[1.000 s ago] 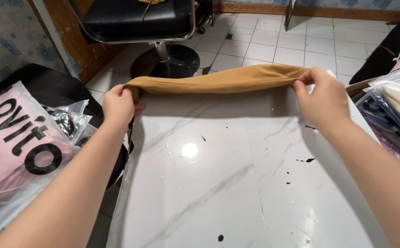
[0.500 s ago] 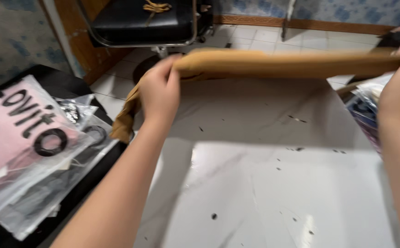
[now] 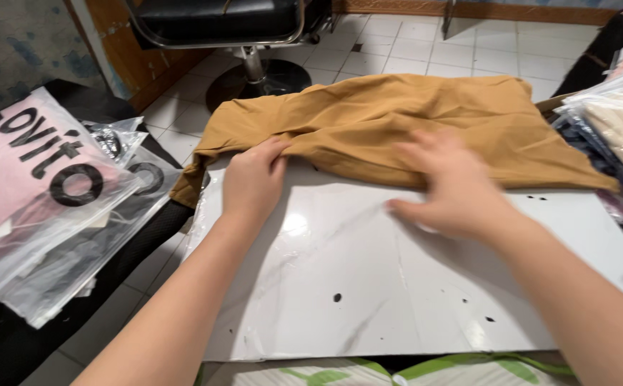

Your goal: The person picks up a brown garment from a white surface, turns it over, spreads it out, and then proceeds to fold it several times by hand until it is a neat rectangle.

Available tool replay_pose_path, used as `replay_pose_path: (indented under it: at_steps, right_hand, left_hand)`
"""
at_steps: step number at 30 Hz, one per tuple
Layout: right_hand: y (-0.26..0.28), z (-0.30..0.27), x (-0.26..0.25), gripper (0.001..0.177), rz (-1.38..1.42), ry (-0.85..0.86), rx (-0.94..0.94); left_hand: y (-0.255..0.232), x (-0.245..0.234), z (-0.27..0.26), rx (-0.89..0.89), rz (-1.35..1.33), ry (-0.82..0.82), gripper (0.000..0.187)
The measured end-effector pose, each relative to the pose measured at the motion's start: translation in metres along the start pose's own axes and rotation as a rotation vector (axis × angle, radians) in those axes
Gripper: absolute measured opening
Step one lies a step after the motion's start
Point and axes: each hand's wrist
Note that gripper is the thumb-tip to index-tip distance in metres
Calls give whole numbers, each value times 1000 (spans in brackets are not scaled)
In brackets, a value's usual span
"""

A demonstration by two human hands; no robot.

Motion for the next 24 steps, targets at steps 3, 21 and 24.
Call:
replay_pose_path:
  at_steps: [3, 21, 24]
  right_hand:
    - [12, 35, 36, 60, 2, -84, 30]
    - [-73, 104, -22, 45, -179, -30, 722]
    - [-104, 129, -42, 34, -267, -101, 816]
  left_hand:
    - [-3, 0, 13, 68, 65, -12, 20]
    - [90, 40, 168, -445, 442, 571, 32]
    - [98, 45, 186, -368, 383, 562, 33]
Point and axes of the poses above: each hand's wrist, its own z-axis towards the middle knuckle, its own x-axis out of the palm, y = z × x, and after that the axes turned 14 degrees about z, right-handed
